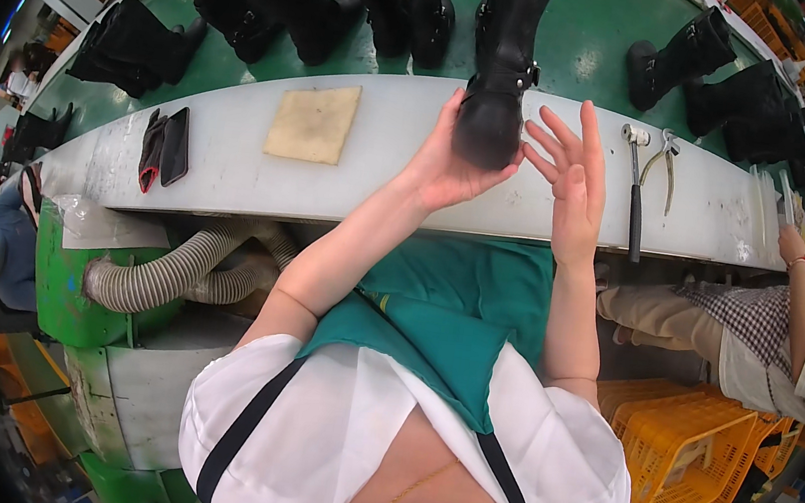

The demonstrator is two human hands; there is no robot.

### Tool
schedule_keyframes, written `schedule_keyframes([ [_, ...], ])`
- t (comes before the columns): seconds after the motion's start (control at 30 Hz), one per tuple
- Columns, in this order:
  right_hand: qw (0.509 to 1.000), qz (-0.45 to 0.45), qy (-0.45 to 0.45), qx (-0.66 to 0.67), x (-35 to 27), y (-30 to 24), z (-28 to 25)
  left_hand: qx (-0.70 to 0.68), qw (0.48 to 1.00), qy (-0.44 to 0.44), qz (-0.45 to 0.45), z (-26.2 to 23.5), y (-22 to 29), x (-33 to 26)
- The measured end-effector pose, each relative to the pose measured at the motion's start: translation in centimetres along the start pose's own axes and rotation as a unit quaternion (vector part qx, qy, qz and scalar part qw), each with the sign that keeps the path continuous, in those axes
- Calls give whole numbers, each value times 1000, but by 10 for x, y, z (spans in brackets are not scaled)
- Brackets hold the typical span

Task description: The person picks up black boots from a conveyor belt, inspects the soles, and uses a hammer to tap the bottom of the boots. The person handles the boots one at a time, rotating them to access different areas of the sole before placing them back on the line.

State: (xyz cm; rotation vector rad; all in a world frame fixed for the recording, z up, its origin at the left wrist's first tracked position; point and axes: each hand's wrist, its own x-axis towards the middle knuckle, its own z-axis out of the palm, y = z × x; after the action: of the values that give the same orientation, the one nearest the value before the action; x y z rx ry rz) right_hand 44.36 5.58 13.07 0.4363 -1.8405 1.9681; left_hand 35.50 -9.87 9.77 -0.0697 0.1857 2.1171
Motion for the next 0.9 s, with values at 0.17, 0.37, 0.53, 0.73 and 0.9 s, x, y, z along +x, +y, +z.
schedule_keyframes([
  [0.17, 995, 54, 70, 48, -3, 11, -9, 282, 954, 67, 77, -1, -12, -7],
  [0.37, 907, 222, 238, 267, -6, 30, -34, 600, 732, 83, 312, 30, -21, -18],
  [0.53, 880, 193, 243, 361, 7, 14, -33, 468, 849, 5, 245, 32, -12, -8],
  [0.73, 893, 166, 235, 346, 2, 13, -40, 493, 844, -71, 197, 38, -20, -2],
  [0.9, 867, 116, 104, 474, -5, 28, -52, 487, 837, -158, 194, 31, -17, -7],
])
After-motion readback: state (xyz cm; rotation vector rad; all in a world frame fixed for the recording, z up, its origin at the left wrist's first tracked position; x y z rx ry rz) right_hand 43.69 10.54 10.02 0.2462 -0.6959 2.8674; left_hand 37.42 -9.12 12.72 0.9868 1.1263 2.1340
